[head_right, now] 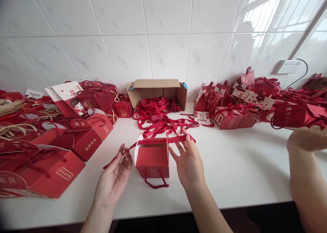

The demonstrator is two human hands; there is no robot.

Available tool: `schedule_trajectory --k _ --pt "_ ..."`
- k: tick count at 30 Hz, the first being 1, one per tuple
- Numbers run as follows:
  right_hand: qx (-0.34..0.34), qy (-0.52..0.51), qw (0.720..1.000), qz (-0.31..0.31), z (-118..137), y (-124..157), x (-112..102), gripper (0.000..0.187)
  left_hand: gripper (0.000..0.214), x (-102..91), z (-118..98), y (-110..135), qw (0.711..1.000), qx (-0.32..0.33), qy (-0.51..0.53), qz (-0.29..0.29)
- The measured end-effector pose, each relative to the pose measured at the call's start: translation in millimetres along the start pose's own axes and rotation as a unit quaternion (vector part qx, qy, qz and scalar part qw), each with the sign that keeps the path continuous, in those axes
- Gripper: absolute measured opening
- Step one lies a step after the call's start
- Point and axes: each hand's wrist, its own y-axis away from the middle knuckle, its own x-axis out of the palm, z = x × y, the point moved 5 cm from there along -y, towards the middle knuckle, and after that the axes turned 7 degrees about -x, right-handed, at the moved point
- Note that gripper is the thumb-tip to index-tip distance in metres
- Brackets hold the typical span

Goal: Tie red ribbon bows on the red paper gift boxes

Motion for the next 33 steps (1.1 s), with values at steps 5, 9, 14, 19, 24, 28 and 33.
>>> schedule_trajectory --k 5,9,14,19,24,28,33 --pt "-0.004 0.001 1.0 -0.026 -1.2 -0.9 -5.3 0.028 0.028 -2.7 -12.4 -3.2 0.999 0.034 -0.017 0.002" --pt "-0.004 -0.011 0.999 -0.051 -1.6 -2.1 -10.7 0.027 0.027 -3.0 -19.3 -2.3 0.998 0.047 -0.024 -0.013" --pt "-0.029 -0.009 0.997 -0.066 0.0 -4.1 -17.0 0.022 0.024 0.2 -28.7 1.9 0.995 0.082 -0.048 -0.025" --pt "-0.088 0.026 0.995 -0.046 11.4 -5.7 -18.0 0.024 0.025 6.4 -42.1 2.9 0.99 0.111 -0.074 -0.033" --pt "-0.224 0.151 0.963 0.009 49.7 -10.6 -3.0 0.01 0.011 34.1 -68.6 17.5 0.937 0.285 -0.202 -0.017" --pt "-0.276 0.254 0.922 0.093 80.1 -15.2 26.3 0.02 0.01 75.0 -82.8 33.8 0.856 0.421 -0.297 0.045" --pt "-0.316 0.354 0.86 0.187 98.9 -15.1 66.3 0.019 0.009 125.6 -78.5 41.3 0.813 0.439 -0.35 0.157"
